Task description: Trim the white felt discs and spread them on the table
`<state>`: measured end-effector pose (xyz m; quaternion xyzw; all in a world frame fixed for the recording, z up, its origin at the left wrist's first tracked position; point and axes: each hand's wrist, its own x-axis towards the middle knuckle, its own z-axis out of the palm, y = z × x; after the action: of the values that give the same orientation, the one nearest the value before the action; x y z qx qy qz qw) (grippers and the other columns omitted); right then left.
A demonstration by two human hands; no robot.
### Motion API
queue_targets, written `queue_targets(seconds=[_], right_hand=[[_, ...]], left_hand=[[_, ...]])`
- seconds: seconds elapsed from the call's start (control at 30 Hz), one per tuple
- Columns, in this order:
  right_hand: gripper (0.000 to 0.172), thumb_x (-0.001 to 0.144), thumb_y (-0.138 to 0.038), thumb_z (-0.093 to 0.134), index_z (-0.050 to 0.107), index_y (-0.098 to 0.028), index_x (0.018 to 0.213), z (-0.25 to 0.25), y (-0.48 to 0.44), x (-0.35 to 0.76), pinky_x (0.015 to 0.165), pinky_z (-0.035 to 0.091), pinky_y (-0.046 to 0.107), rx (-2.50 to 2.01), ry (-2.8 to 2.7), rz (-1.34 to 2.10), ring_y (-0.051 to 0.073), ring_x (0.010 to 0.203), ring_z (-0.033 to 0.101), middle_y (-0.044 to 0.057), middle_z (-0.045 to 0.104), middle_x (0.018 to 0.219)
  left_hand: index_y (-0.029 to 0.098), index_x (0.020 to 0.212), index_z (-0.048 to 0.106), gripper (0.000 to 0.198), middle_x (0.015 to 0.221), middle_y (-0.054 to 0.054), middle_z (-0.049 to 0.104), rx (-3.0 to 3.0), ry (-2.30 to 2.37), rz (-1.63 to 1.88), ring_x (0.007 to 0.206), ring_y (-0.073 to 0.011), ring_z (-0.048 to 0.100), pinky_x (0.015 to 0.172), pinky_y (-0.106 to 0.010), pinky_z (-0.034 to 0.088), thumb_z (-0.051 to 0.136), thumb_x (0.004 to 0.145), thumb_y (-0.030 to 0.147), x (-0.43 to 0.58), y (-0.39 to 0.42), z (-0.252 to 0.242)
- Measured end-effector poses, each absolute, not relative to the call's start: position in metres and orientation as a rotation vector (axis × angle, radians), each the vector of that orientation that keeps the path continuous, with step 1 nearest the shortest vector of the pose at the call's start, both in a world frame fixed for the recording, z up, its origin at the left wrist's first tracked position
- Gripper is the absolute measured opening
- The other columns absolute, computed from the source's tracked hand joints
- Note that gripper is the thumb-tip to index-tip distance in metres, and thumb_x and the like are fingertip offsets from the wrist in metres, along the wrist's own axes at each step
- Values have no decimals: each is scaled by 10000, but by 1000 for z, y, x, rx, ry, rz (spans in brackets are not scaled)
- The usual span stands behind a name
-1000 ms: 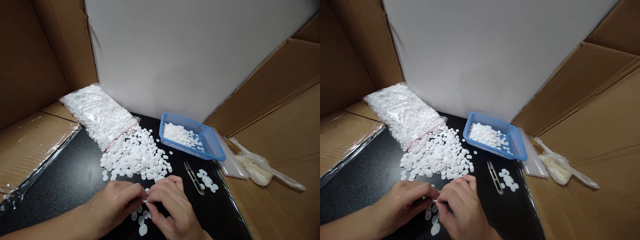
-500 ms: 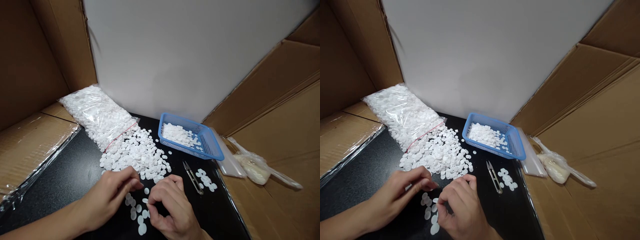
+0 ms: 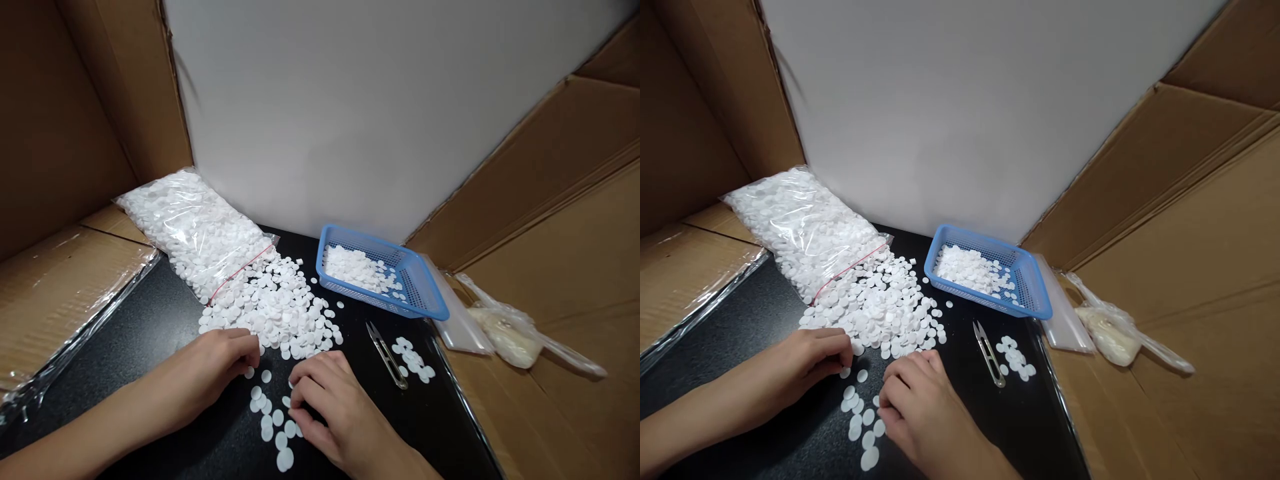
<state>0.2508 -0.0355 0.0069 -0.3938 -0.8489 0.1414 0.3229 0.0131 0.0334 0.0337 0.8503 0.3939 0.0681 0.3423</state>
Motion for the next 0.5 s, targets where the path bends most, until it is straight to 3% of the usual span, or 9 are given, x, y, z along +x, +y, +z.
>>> queue_targets(seconds=[0.1,0.23,0.37,0.5], right_hand=[[154,915,-62,576,587,-215,936,6,-34,255,804,478,307,-1067,-2268,537,182,902,612,31,666,973],[293,912,1,476,578,-221,1073,8,-34,254,846,525,308,-1135,-2179,808,192,965,615,53,651,1042],[244,911,-34,501,574,-227,1041,11,-38,254,723,528,259,-1215,-2089,1041,162,834,630,24,638,954],[201,941,-60,467,554,-223,1021,4,-36,255,700,522,263,-1225,-2035,884,158,793,623,17,635,907]], left_hand=[[200,819,603,213,832,3,632,2214,981,149,709,-145,571,636,-245,353,453,918,85,16,30,31],[202,893,610,226,904,-6,637,2146,939,191,769,-154,587,686,-252,382,424,948,86,22,22,31],[224,941,600,202,930,7,642,2056,902,132,840,-159,583,725,-242,402,445,958,96,24,12,34],[220,943,571,192,927,2,635,2067,920,170,815,-160,575,716,-243,410,421,970,102,25,11,35]])
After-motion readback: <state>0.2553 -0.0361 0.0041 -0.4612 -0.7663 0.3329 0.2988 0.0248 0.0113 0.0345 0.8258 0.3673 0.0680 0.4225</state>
